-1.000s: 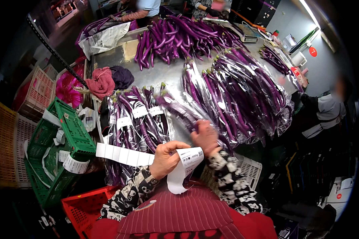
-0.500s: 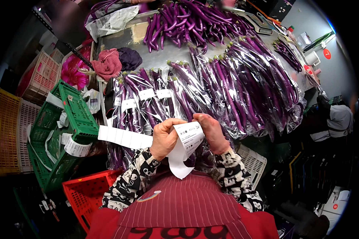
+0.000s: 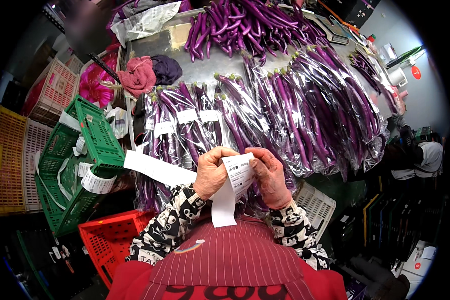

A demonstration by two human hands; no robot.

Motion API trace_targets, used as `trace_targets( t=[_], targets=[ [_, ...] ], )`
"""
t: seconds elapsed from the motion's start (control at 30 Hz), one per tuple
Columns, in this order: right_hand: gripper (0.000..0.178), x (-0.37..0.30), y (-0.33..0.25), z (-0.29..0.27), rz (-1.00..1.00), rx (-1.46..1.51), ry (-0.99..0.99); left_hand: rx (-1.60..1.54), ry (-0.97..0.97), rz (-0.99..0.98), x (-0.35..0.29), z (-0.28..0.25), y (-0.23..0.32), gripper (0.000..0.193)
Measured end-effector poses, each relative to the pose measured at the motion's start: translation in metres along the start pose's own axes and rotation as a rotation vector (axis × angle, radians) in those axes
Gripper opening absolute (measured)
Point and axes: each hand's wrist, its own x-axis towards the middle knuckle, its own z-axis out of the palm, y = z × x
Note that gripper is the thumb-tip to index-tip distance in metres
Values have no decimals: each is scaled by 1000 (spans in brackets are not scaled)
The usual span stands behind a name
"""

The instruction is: The person walks through a storage area and approaches a work table. They then repeatedly tear labels from a roll and affix them to plastic-wrapped bundles of purple eggplants, placing the labeled bundles on the table.

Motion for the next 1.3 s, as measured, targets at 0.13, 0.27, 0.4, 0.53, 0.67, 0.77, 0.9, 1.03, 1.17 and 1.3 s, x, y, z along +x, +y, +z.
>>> trace_targets(
  t=[0.13,0.27,0.4,0.53,0.67,0.77,0.9,1.03,1.17,1.3],
  targets=[
    [37,20,17,-13,-251,-653,265,271,-110,61,11,-12,-19,7],
    [82,42,70,-48,-244,-1472,389,553,-227,183,19,-5,-41,11],
    [98,69,93,-77,-128,-1671,297,758,-427,325,40,15,-61,14],
    [92,82,76,-80,-71,-1602,312,985,-463,334,58,7,-138,15],
    [62,81,29,-106,-157,-1400,292,1047,-423,94,53,2,-120,25],
    [40,73,-13,-117,-200,-1218,329,1120,-532,-68,57,-4,-110,28],
    [30,59,-58,-126,-22,-879,179,1015,-436,46,50,-1,-105,23],
    [28,61,-47,-149,-37,-679,203,708,-347,154,48,8,-101,14],
    [27,52,-89,-126,-46,-447,276,577,-306,198,53,12,-106,14],
    [28,87,-55,-201,-243,-495,345,713,-299,355,52,29,-87,15]
  ],
)
